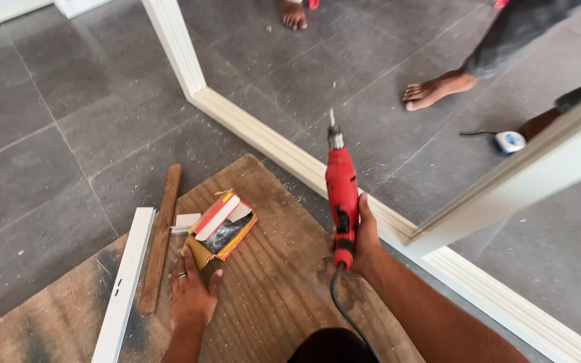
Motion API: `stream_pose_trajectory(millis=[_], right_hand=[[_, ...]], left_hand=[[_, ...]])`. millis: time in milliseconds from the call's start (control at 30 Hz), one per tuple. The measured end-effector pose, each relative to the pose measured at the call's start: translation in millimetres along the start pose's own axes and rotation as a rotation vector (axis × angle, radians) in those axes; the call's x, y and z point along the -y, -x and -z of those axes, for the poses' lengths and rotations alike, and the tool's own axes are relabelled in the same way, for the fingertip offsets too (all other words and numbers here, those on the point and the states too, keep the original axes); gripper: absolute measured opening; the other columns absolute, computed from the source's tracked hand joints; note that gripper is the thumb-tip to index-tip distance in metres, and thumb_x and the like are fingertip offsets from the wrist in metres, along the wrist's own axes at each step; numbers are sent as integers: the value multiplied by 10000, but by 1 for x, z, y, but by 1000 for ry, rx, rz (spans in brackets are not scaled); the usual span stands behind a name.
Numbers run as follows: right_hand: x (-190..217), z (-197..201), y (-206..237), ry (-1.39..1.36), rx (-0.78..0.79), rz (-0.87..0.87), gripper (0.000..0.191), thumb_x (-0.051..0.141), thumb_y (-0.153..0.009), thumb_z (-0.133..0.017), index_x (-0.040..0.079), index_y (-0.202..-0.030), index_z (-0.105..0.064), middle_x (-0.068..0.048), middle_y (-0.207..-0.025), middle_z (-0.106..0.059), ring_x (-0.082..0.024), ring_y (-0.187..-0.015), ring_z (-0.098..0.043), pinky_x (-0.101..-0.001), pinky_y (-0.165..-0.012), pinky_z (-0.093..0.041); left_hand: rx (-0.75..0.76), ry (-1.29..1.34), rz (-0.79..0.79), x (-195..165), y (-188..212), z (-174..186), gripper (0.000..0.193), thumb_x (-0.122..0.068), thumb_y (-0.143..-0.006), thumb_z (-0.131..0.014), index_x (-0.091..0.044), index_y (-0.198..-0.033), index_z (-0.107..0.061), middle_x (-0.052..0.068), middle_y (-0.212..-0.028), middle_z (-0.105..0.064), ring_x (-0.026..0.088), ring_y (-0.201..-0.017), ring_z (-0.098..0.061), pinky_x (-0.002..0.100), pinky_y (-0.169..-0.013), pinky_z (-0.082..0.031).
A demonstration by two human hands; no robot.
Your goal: The person uses a red corded drill to drive screws into white frame profiles, joining them together on a tiled floor. The person holds the frame pieces in place with one hand while operating the drill with the other, securing multiple joints.
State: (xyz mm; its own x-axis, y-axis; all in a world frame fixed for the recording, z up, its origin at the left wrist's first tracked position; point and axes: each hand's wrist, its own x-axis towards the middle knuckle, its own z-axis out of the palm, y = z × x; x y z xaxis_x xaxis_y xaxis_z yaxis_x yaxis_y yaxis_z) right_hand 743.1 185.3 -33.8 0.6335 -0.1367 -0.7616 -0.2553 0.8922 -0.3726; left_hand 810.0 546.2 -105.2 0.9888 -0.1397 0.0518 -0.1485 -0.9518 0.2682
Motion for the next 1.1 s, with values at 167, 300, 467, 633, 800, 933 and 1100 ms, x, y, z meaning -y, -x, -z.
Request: stream_pose_trajectory(millis=[167,300,467,633,800,933,1100], right_hand=[[19,-37,-56,-42,44,40,824,955,-664,-509,177,-936,-540,-31,-643,-544,-171,-527,-561,-297,-453,-493],[40,-63,-113,-94,96,61,851,956,-686,-531,144,-936,-485,-38,-710,-555,-153,-584,-581,-279,-480,-493],[62,-86,-149,-120,176,-132,892,1006,-684,-520,134,-864,-468,-2,-669,-524,-127,-539,-535,-258,-435,-459],[82,-83,-132,103,16,-138,882,979,-673,-495,123,-887,-504,-31,-684,-545,-144,-536,-535,-271,-430,-449],[82,-69,-125,121,30,-109,809,948,-708,-513,170,-931,-516,-35,-691,-528,-139,-531,-524,-266,-449,-464],[67,-41,-120,80,61,-124,823,962,-723,-509,160,-907,-491,-37,-675,-533,-135,-512,-521,-262,-410,-434],[43,0,-84,157,32,-21,810,933,-725,-519,148,-918,-478,-44,-681,-516,-158,-520,-523,-295,-422,-456]], left_hand=[[61,-225,22,9,-6,-21,1018,-690,-870,-444,-112,-1626,-82,84,-1663,-189,260,-1510,-192,461,-1229,-130],[-12,-126,-25,17,0,-30,966,-639,-880,-424,-79,-1613,-137,89,-1663,-219,259,-1527,-186,460,-1248,-105],[15,-141,-32,18,-1,-26,910,-640,-876,-439,-38,-1537,-268,105,-1670,-227,288,-1536,-186,475,-1240,-90],[12,-92,-15,10,6,-22,872,-618,-867,-465,-42,-1514,-366,89,-1678,-256,282,-1546,-214,484,-1254,-108],[-85,-116,-42,16,6,-32,865,-623,-864,-486,-70,-1523,-397,117,-1657,-285,313,-1507,-281,515,-1241,-173],[-69,-84,-30,16,4,-27,793,-529,-856,-570,-82,-1499,-443,167,-1590,-390,374,-1451,-360,566,-1184,-247],[71,313,238,-6,-3,27,378,-466,-982,-589,-146,-1135,-723,112,-978,-761,289,-933,-744,457,-887,-595]])
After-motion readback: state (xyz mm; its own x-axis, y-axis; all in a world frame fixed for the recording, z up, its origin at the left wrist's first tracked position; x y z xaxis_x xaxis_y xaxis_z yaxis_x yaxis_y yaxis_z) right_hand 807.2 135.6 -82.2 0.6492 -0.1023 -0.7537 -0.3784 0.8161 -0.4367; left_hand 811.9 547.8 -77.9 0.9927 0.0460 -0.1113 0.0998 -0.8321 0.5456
